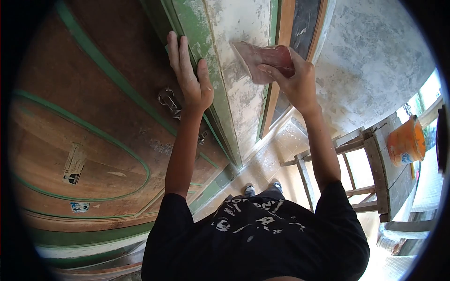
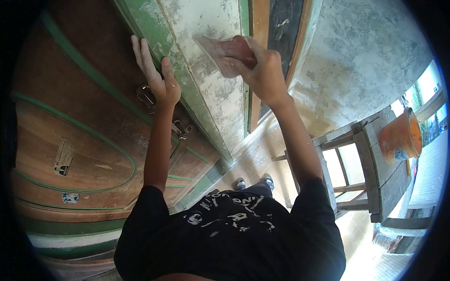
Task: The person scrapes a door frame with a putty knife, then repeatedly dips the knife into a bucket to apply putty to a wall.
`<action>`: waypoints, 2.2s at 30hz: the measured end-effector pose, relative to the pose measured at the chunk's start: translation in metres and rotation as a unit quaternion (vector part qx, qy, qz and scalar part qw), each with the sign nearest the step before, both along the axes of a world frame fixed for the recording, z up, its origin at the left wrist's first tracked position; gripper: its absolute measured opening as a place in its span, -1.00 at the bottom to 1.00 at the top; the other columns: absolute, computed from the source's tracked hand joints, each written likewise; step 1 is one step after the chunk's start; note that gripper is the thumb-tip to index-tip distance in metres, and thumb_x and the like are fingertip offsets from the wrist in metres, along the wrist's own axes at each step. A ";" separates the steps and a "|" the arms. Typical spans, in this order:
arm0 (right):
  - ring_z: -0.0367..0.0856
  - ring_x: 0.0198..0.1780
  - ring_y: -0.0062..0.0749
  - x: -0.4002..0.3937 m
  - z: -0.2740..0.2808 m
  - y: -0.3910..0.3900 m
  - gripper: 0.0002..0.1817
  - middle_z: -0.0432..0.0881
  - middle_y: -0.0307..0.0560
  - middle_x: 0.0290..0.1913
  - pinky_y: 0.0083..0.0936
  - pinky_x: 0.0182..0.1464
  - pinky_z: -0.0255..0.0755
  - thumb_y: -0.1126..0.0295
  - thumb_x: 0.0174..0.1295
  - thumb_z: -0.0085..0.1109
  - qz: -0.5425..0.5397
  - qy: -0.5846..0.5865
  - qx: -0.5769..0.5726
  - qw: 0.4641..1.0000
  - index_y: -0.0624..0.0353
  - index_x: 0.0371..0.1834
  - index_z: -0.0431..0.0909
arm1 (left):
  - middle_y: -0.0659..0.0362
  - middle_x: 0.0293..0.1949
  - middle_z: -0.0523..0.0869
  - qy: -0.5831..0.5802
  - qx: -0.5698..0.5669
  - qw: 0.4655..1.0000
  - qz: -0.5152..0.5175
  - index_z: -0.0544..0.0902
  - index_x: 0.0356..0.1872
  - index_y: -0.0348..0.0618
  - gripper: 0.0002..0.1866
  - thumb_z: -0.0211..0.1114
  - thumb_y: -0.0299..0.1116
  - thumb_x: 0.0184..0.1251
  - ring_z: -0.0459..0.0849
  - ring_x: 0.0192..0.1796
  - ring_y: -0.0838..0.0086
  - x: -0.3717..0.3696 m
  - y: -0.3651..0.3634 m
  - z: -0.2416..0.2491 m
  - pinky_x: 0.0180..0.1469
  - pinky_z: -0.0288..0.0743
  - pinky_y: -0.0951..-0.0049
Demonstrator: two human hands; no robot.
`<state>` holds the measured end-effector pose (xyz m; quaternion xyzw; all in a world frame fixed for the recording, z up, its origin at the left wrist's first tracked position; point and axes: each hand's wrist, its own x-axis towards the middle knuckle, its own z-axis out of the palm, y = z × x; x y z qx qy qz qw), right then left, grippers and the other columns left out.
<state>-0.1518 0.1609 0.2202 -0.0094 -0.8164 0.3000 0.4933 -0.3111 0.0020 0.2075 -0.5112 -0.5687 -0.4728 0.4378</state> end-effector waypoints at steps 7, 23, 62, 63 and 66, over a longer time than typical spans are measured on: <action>0.64 -0.28 -0.56 -0.003 0.009 0.018 -0.61 0.66 -0.03 -0.30 -0.60 -0.22 0.56 0.50 0.05 0.38 0.051 -0.053 0.031 0.997 0.34 -0.05 0.49 | -0.20 0.44 -0.08 0.014 -0.010 1.000 -0.005 0.06 0.38 -0.41 -0.43 -0.10 -0.26 0.49 -0.03 0.47 -0.02 -0.006 -0.001 -0.001 0.41 -0.01 0.05; 0.68 -0.43 -0.42 -0.005 0.024 0.005 -0.67 0.68 0.05 -0.38 -0.55 -0.34 0.56 0.47 0.06 0.37 0.031 -0.088 0.134 0.987 0.35 -0.13 0.54 | -0.22 0.44 -0.08 0.016 -0.015 1.000 -0.003 0.06 0.38 -0.41 -0.43 -0.06 -0.34 0.47 -0.02 0.47 -0.04 -0.005 -0.001 -0.001 0.41 -0.01 0.04; 0.46 -0.47 -0.71 0.295 -0.059 0.035 -0.86 0.58 -0.29 -0.48 -0.68 -0.42 0.34 0.44 0.21 0.24 -0.230 -0.100 -0.381 0.890 0.32 -0.29 0.61 | 0.01 0.02 0.52 -0.472 -0.203 0.777 -0.365 0.52 -0.08 -0.33 -0.76 0.08 -0.64 0.23 0.50 0.14 0.29 0.165 0.065 -0.173 0.25 0.34 0.30; 0.49 -0.43 -0.71 0.313 -0.040 0.036 -0.84 0.61 -0.28 -0.44 -0.67 -0.37 0.38 0.45 0.19 0.26 -0.262 -0.103 -0.350 0.894 0.34 -0.25 0.61 | 0.01 0.02 0.52 -0.468 -0.206 0.774 -0.374 0.52 -0.08 -0.33 -0.76 0.08 -0.64 0.23 0.50 0.14 0.29 0.174 0.075 -0.171 0.25 0.34 0.30; 0.61 -0.23 -0.55 0.370 0.012 0.044 -0.80 0.69 -0.12 -0.28 -0.56 -0.14 0.48 0.51 0.14 0.25 -0.411 -0.151 -0.073 0.896 0.33 -0.17 0.62 | 0.02 0.03 0.53 -0.438 -0.235 0.774 -0.392 0.52 -0.05 -0.33 -0.75 0.08 -0.64 0.24 0.52 0.13 0.31 0.204 0.108 -0.161 0.25 0.34 0.35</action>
